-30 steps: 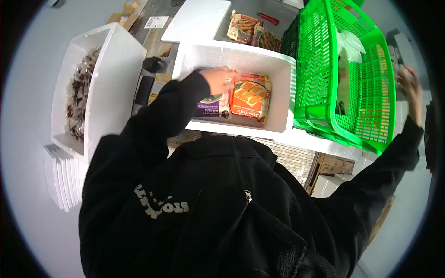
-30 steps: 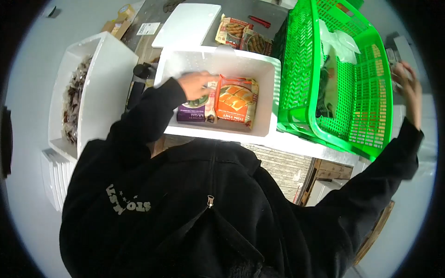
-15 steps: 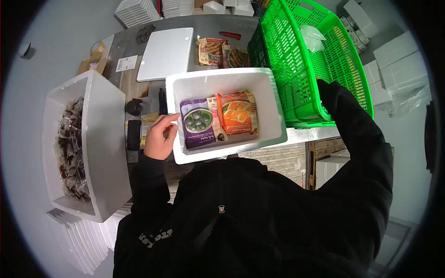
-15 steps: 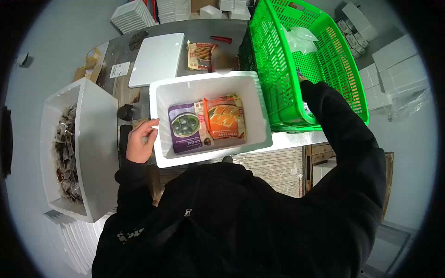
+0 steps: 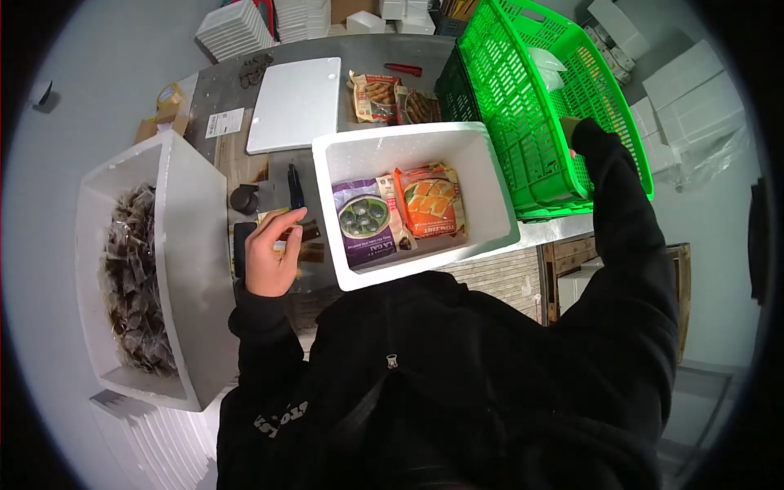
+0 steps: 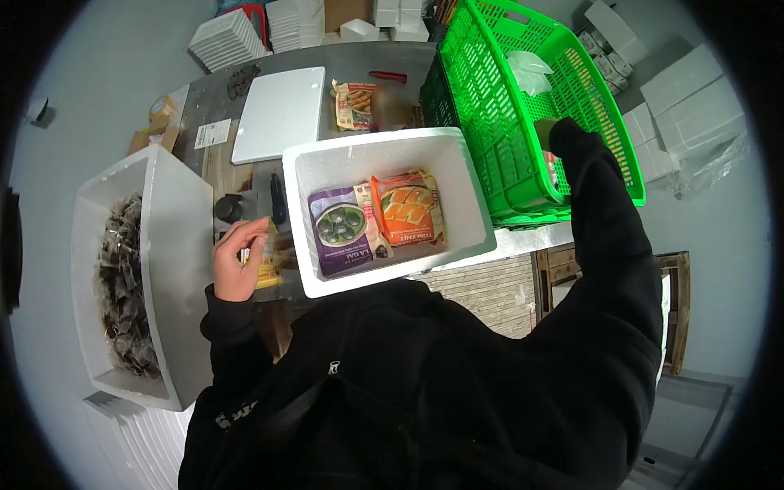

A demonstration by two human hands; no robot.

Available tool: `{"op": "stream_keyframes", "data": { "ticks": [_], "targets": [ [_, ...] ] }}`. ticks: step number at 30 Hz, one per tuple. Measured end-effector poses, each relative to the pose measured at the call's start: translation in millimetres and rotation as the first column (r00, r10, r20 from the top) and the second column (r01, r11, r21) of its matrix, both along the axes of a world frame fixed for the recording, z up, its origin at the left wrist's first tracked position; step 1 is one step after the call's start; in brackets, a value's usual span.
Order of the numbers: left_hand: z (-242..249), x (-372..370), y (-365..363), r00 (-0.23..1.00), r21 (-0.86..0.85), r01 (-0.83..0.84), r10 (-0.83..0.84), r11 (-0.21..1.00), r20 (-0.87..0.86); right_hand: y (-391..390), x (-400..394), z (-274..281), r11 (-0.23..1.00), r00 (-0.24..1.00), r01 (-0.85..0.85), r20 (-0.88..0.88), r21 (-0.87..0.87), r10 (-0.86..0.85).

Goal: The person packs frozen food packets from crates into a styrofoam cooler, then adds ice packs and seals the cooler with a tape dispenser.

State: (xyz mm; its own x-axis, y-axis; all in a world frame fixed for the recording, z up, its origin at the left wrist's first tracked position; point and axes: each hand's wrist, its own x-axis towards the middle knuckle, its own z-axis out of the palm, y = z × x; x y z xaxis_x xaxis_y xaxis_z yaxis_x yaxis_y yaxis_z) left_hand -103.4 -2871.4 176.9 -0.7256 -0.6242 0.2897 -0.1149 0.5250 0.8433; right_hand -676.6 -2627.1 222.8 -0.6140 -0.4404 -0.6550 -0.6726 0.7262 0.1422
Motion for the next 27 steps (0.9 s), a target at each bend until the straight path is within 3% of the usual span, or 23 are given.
{"op": "stream_keyframes", "data": {
  "ticks": [2,4,5,7,8,10,12,14,15,16,17,18,20,22,23,24,25,26,27],
  "targets": [
    [6,-3,-2,1.000,0.009,0.014,-0.014,1.000,-0.017,10,2,22,1.000,0.999,-0.028,-0.032,0.015,0.028],
    [9,-9,-4,0.996,0.041,0.070,-0.068,0.997,-0.048,31,30,63,0.928,0.924,-0.326,-0.266,-0.178,0.273],
    [9,-14,-5,0.994,0.063,0.102,-0.099,0.993,-0.057,35,39,75,0.933,0.928,-0.314,-0.266,-0.175,0.262],
    [13,-26,-5,0.987,0.083,0.148,-0.142,0.985,-0.070,39,55,98,0.937,0.998,-0.047,-0.048,-0.346,0.032],
    [15,-32,-4,0.982,0.098,0.176,-0.168,0.979,-0.084,43,55,110,0.939,0.999,-0.038,-0.050,-0.342,0.022],
    [21,-44,-3,0.975,0.095,0.214,-0.207,0.972,-0.085,47,62,137,0.872,0.975,-0.210,-0.161,-0.443,0.153],
    [27,-54,-2,0.949,0.098,0.309,-0.300,0.946,-0.095,43,87,182,0.907,0.881,-0.337,-0.424,-0.253,0.209],
    [25,-66,-3,0.929,0.110,0.364,-0.352,0.925,-0.115,63,94,223,0.803,0.685,-0.588,-0.586,-0.096,0.432],
    [26,-74,0,0.886,0.324,0.459,-0.399,0.827,-0.236,74,99,244,0.768,0.897,-0.397,-0.391,-0.502,0.208],
    [27,-81,5,0.844,0.509,0.536,-0.398,0.674,-0.361,77,106,261,0.704,0.936,-0.318,-0.329,-0.636,0.125],
    [34,-91,12,0.826,0.481,0.555,-0.381,0.679,-0.415,81,114,279,0.612,0.965,-0.237,-0.255,-0.755,0.059],
    [44,-102,17,0.805,0.448,0.573,-0.369,0.686,-0.465,79,127,277,0.609,0.942,-0.301,-0.329,-0.734,0.070],
    [54,-122,20,0.666,0.498,0.738,-0.367,0.456,-0.650,59,168,265,0.597,0.923,-0.345,-0.376,-0.724,0.077],
    [63,-132,27,0.556,0.530,0.830,-0.338,0.175,-0.759,17,223,249,0.578,0.938,-0.316,-0.337,-0.753,0.075],
    [53,-137,26,0.391,0.414,0.909,-0.254,-0.046,-0.885,8,234,245,0.567,0.943,-0.309,-0.325,-0.763,0.076],
    [50,-132,26,0.396,0.419,0.907,-0.252,-0.044,-0.883,5,221,213,0.539,0.985,-0.172,-0.138,-0.824,0.103],
    [49,-125,25,0.411,0.431,0.899,-0.196,-0.075,-0.890,-21,240,186,0.523,0.972,-0.108,0.020,-0.845,0.233],
    [47,-117,24,0.427,0.443,0.890,-0.141,-0.106,-0.893,-47,260,159,0.529,0.916,-0.015,0.200,-0.849,0.348],
    [46,-110,22,0.538,0.545,0.838,-0.120,-0.031,-0.834,-73,279,132,0.561,0.820,0.084,0.377,-0.823,0.431]
  ]
}}
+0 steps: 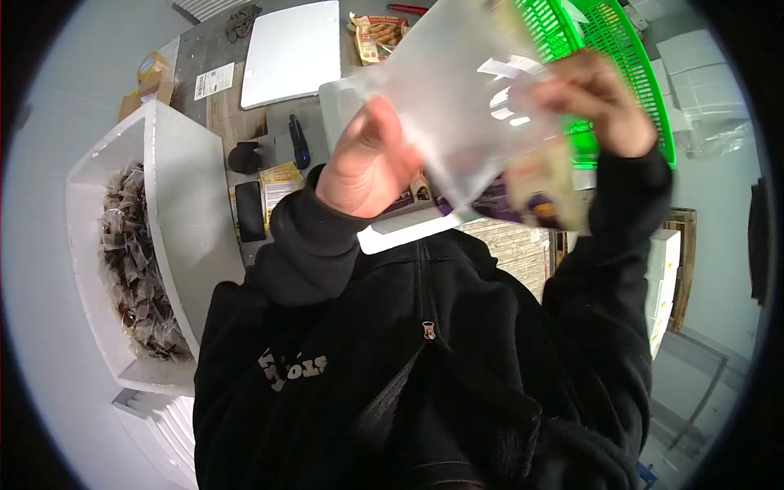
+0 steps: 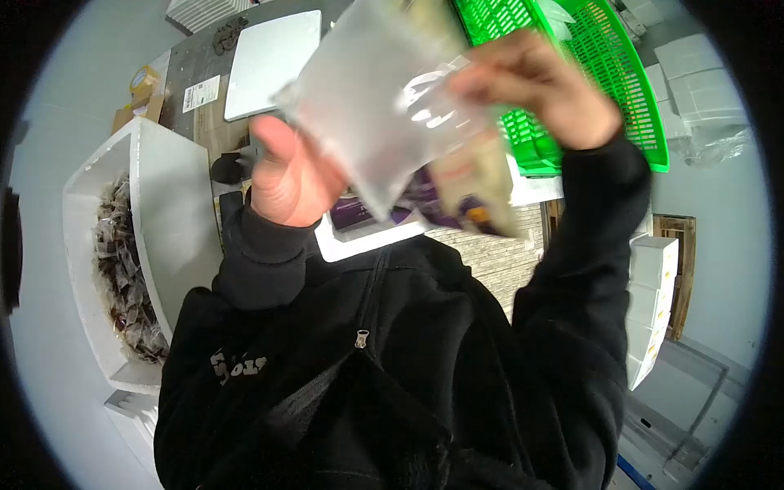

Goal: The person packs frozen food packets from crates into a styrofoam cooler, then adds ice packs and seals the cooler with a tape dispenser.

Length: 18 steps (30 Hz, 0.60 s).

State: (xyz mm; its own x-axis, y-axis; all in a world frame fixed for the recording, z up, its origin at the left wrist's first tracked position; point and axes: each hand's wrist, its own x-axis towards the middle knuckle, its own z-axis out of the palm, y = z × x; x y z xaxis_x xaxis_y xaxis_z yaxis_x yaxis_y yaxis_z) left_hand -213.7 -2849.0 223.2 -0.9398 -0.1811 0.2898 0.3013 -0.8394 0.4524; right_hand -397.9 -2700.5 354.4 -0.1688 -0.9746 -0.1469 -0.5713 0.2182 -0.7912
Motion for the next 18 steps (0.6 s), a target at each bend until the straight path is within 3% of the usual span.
{"op": "stream_keyframes", "data": {
  "ticks": [1,3,4,5,6,7,9,11,12,13,15,16,17,18],
  "targets": [
    [0,7,-2,0.990,-0.024,-0.068,0.070,0.997,0.119,-12,7,-26,0.995,0.989,-0.097,0.119,0.022,0.094],
    [-26,15,-4,0.938,0.050,-0.132,0.109,0.990,0.329,-23,15,-86,0.998,0.918,0.002,0.396,-0.060,0.022],
    [-37,17,-4,0.934,0.050,-0.140,0.115,0.989,0.338,-25,8,-117,0.998,0.892,-0.003,0.450,-0.070,0.034],
    [-47,16,-3,0.890,-0.052,-0.239,0.240,0.970,0.388,-26,4,-148,0.997,0.849,0.017,0.527,-0.073,0.024],
    [-54,17,-4,0.832,-0.159,-0.326,0.362,0.932,0.421,-27,3,-173,0.997,0.765,0.068,0.644,-0.047,-0.022],
    [-61,19,-8,0.829,-0.158,-0.330,0.366,0.930,0.424,-28,-13,-211,0.996,0.670,-0.031,0.737,-0.084,0.083],
    [-71,25,-17,0.733,-0.404,-0.421,0.567,0.812,0.375,-26,-15,-262,0.995,0.261,0.085,0.963,0.043,-0.064],
    [-63,36,-32,0.685,-0.453,-0.477,0.642,0.753,0.344,-31,-18,-276,0.864,0.430,0.117,0.759,0.491,-0.489],
    [-60,43,-40,0.660,-0.496,-0.496,0.681,0.713,0.317,-36,-11,-273,0.797,0.752,0.220,0.423,0.562,-0.505],
    [-57,48,-47,0.635,-0.539,-0.512,0.717,0.669,0.287,-40,-11,-279,0.797,0.748,0.221,0.426,0.562,-0.508],
    [-48,55,-56,0.627,-0.549,-0.513,0.725,0.660,0.285,-50,-13,-297,0.677,0.749,0.104,0.390,0.729,-0.535],
    [-46,57,-58,0.616,-0.552,-0.524,0.736,0.648,0.280,-56,9,-274,0.754,0.801,0.241,0.313,0.611,-0.510],
    [-47,58,-58,0.618,-0.554,-0.521,0.735,0.649,0.280,-65,12,-277,0.754,0.799,0.242,0.316,0.611,-0.512],
    [-48,58,-58,0.618,-0.538,-0.520,0.727,0.663,0.300,-73,11,-282,0.714,0.913,0.188,0.148,0.675,-0.380]
  ]
}}
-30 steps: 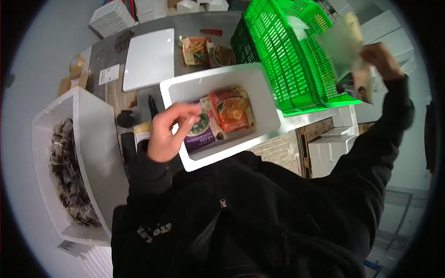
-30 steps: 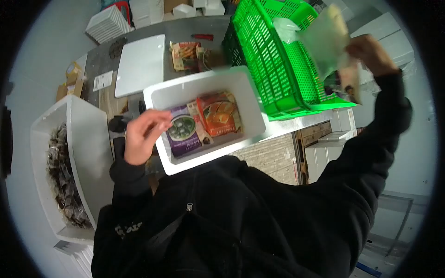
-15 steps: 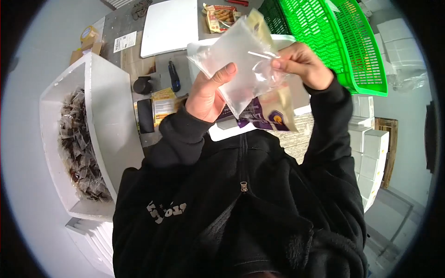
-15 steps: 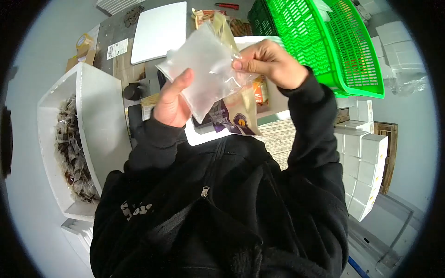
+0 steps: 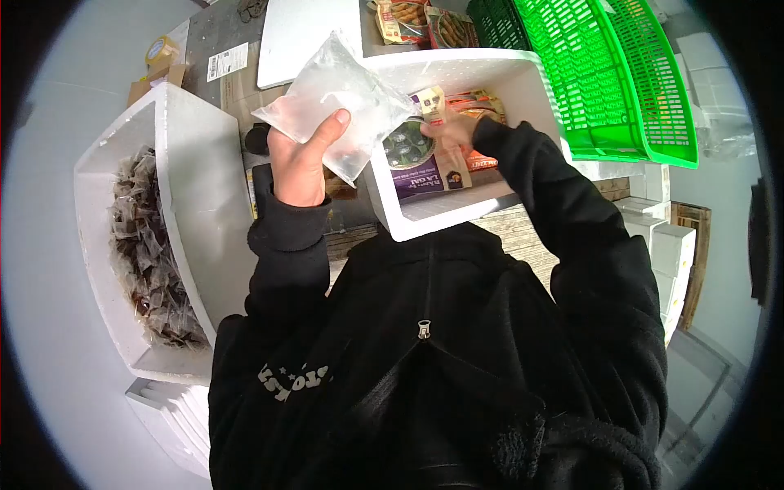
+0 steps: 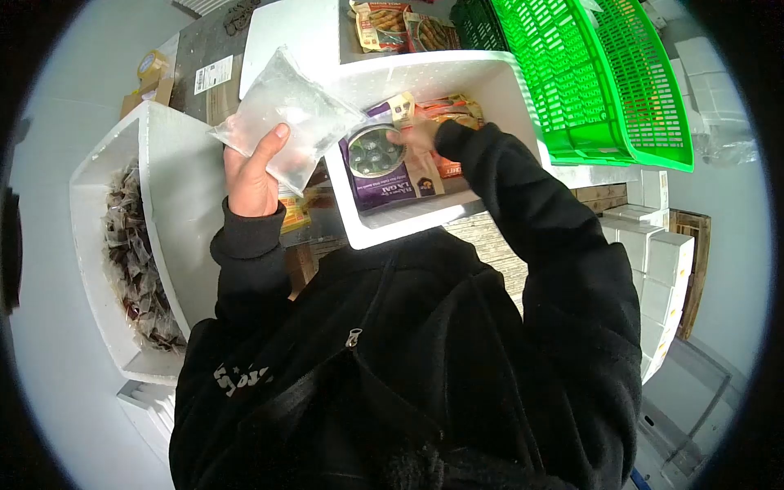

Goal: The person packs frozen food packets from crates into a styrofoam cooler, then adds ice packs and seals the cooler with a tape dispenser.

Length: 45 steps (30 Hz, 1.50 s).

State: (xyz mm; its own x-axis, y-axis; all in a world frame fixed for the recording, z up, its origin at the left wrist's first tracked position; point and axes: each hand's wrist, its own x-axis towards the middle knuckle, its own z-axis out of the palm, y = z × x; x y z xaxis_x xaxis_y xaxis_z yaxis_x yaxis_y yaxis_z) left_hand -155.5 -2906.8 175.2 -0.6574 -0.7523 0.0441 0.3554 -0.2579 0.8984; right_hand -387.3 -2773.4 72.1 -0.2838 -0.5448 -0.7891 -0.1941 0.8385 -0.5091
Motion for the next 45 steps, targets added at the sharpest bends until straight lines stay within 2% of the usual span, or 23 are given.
{"op": "stream_keyframes", "data": {
  "ticks": [3,5,6,7,8,9,11,13,15,16,18,21,23,26,28,29,30,32,34,37,40,43,45],
  "targets": [
    [3,-4,9,0.998,-0.031,0.041,-0.039,0.999,0.058,-8,13,-30,0.912,0.735,-0.354,-0.542,0.206,0.407],
    [2,-11,17,0.990,-0.081,0.087,-0.077,0.993,0.118,0,6,-68,0.870,0.536,-0.485,-0.759,0.082,0.371],
    [2,-16,19,0.965,-0.342,0.172,-0.088,0.924,0.249,-7,-6,-52,0.879,0.655,-0.466,-0.626,0.107,0.423],
    [1,-21,21,0.927,-0.565,0.274,-0.057,0.779,0.371,-11,-21,-54,0.856,0.613,-0.498,-0.642,0.139,0.460],
    [18,-29,33,0.874,-0.621,0.362,-0.023,0.695,0.485,-12,-49,-67,0.826,0.570,-0.546,-0.661,0.139,0.488],
    [18,-38,39,0.820,-0.676,0.485,-0.022,0.554,0.571,6,-46,-5,0.821,0.543,-0.562,-0.791,-0.095,0.281],
    [10,-61,53,0.668,-0.617,0.701,-0.029,0.357,0.743,42,-45,86,0.876,0.815,-0.236,-0.577,-0.421,-0.058],
    [-15,-88,72,0.579,-0.577,0.808,0.023,0.120,0.815,95,-31,162,0.672,0.952,0.164,-0.062,-0.722,-0.299],
    [-28,-123,98,0.309,-0.310,0.951,0.027,0.000,0.951,154,-35,193,0.384,0.964,0.200,0.111,-0.901,-0.240],
    [-41,-138,110,0.307,-0.306,0.952,0.027,-0.020,0.951,182,-50,181,0.102,0.992,0.119,0.114,-0.988,-0.059],
    [-66,-161,133,0.286,-0.284,0.957,0.031,-0.050,0.958,222,-79,168,-0.127,0.936,0.267,0.226,-0.955,0.270],
    [-118,-175,144,0.204,-0.212,0.957,-0.060,-0.196,0.977,279,-116,168,-0.115,0.917,0.245,0.191,-0.963,0.349],
    [-127,-167,152,0.157,-0.164,0.984,-0.086,-0.070,0.984,325,-142,166,-0.092,0.942,0.225,0.193,-0.970,0.273],
    [-129,-169,154,0.160,-0.162,0.983,-0.027,-0.092,0.987,387,-174,157,-0.070,0.958,0.283,0.278,-0.957,0.073],
    [-150,-169,155,0.017,-0.015,1.000,0.078,-0.015,0.997,413,-196,157,-0.052,0.961,0.259,0.263,-0.964,-0.083],
    [-161,-163,154,0.027,-0.025,1.000,0.086,-0.016,0.996,420,-209,162,-0.027,0.961,0.227,0.228,-0.974,-0.158],
    [-172,-153,151,0.156,-0.147,0.986,0.110,-0.081,0.982,419,-222,171,-0.039,0.965,0.207,0.211,-0.978,-0.158],
    [-195,-140,144,0.300,-0.279,0.948,0.135,-0.154,0.944,408,-240,201,0.096,0.960,-0.071,-0.094,-0.993,-0.262],
    [-211,-134,137,0.287,-0.236,0.938,0.185,-0.254,0.940,380,-250,239,0.306,0.880,-0.283,-0.373,-0.909,-0.293],
    [-195,-155,141,0.239,-0.189,0.950,0.189,-0.250,0.952,311,-260,277,0.531,0.758,-0.557,-0.652,-0.639,0.011],
    [-181,-179,152,0.136,-0.104,0.970,0.134,-0.221,0.982,220,-272,237,0.598,0.603,-0.766,-0.587,-0.238,0.539],
    [-162,-202,161,0.047,-0.043,0.986,0.018,-0.163,0.999,165,-281,155,0.414,0.353,-0.910,-0.488,0.019,0.798],
    [-136,-220,159,-0.022,0.015,0.996,-0.084,-0.086,0.996,151,-285,111,0.345,0.332,-0.936,-0.508,-0.073,0.795]
  ]
}}
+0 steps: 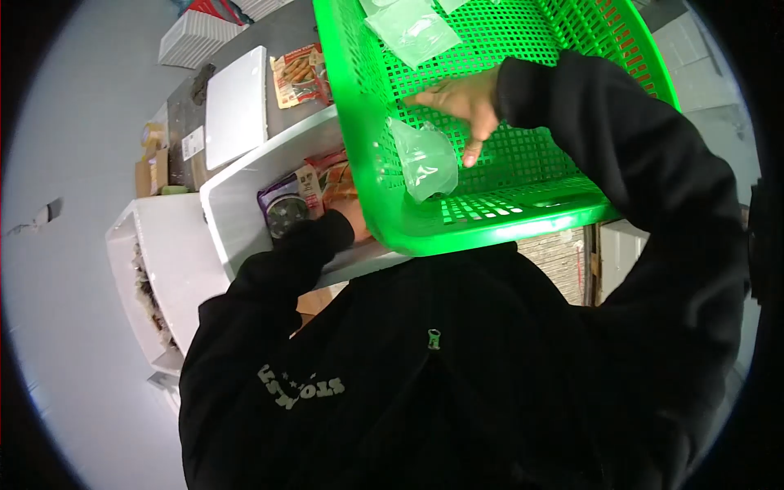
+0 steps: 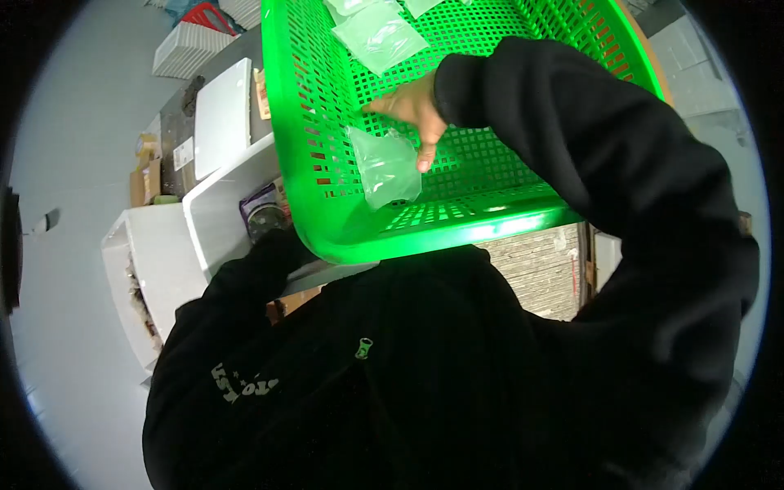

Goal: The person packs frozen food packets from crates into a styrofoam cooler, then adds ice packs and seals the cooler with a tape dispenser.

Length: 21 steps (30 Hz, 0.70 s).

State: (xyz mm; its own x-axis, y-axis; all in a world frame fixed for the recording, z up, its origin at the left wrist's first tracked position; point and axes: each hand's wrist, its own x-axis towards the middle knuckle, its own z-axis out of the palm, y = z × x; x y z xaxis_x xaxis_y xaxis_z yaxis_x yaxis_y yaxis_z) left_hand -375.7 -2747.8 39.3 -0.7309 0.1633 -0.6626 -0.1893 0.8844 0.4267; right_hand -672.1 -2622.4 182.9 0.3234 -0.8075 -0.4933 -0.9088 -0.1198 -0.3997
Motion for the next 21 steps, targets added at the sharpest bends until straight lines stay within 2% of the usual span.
{"op": "stream_keyframes", "data": {
  "ticks": [2,3,4,5,6,7,8,9,10,12,13,15,17,18,19,20,21],
  "targets": [
    [46,-6,-16,0.977,0.015,-0.208,0.208,0.978,-0.036,-13,7,-20,0.998,0.955,-0.001,0.295,0.059,-0.017],
    [71,-6,-27,0.937,0.009,-0.339,0.338,0.941,-0.086,-15,14,-28,0.993,0.965,0.061,0.249,0.103,-0.085],
    [85,8,-46,0.821,0.174,-0.335,0.378,0.926,-0.428,-18,12,-41,0.991,0.971,0.014,0.237,0.130,-0.044],
    [94,24,-58,0.589,0.418,-0.431,0.600,0.800,-0.541,-15,7,-56,0.933,0.872,0.147,0.403,0.327,-0.279],
    [94,47,-78,0.332,0.381,-0.408,0.524,0.830,-0.784,-15,0,-66,0.863,0.789,0.200,0.446,0.464,-0.423],
    [112,70,-89,0.276,0.382,-0.628,0.653,0.678,-0.705,-9,-13,-79,0.715,0.655,0.231,0.438,0.660,-0.616],
    [129,95,-95,0.172,0.413,-0.717,0.717,0.562,-0.676,-1,-31,-100,0.453,0.427,0.215,0.334,0.865,-0.840],
    [138,119,-101,0.046,0.469,-0.755,0.751,0.458,-0.659,9,-53,-129,0.157,0.184,0.102,0.137,0.982,-0.973],
    [139,146,-104,-0.087,0.564,-0.751,0.796,0.342,-0.599,26,-87,-176,-0.098,0.009,-0.003,-0.098,0.995,-0.995],
    [135,189,-107,-0.198,0.591,-0.771,0.793,0.237,-0.577,30,-60,-95,-0.069,-0.108,-0.005,-0.069,0.998,-0.992],
    [129,202,-106,-0.214,0.591,-0.777,0.791,0.219,-0.574,30,-44,-51,-0.053,-0.165,-0.007,-0.053,0.999,-0.985],
    [111,226,-99,-0.339,0.660,-0.746,0.801,0.091,-0.493,38,-28,-18,0.113,-0.130,0.316,0.161,0.942,-0.978],
    [102,234,-95,-0.246,0.589,-0.792,0.801,0.159,-0.546,52,-20,12,0.233,-0.136,0.508,0.345,0.829,-0.929],
    [104,226,-89,-0.198,0.548,-0.813,0.792,0.196,-0.577,66,-35,29,0.367,-0.034,0.591,0.476,0.719,-0.879],
    [106,217,-88,-0.071,0.495,-0.813,0.792,0.307,-0.607,79,-49,45,0.476,0.077,0.663,0.580,0.578,-0.811],
    [107,206,-89,0.058,0.437,-0.799,0.776,0.413,-0.627,85,-47,73,0.526,0.190,0.741,0.622,0.416,-0.760],
    [107,193,-92,0.249,0.337,-0.703,0.661,0.626,-0.708,87,-30,105,0.549,0.315,0.809,0.632,0.211,-0.708]
  ]
}}
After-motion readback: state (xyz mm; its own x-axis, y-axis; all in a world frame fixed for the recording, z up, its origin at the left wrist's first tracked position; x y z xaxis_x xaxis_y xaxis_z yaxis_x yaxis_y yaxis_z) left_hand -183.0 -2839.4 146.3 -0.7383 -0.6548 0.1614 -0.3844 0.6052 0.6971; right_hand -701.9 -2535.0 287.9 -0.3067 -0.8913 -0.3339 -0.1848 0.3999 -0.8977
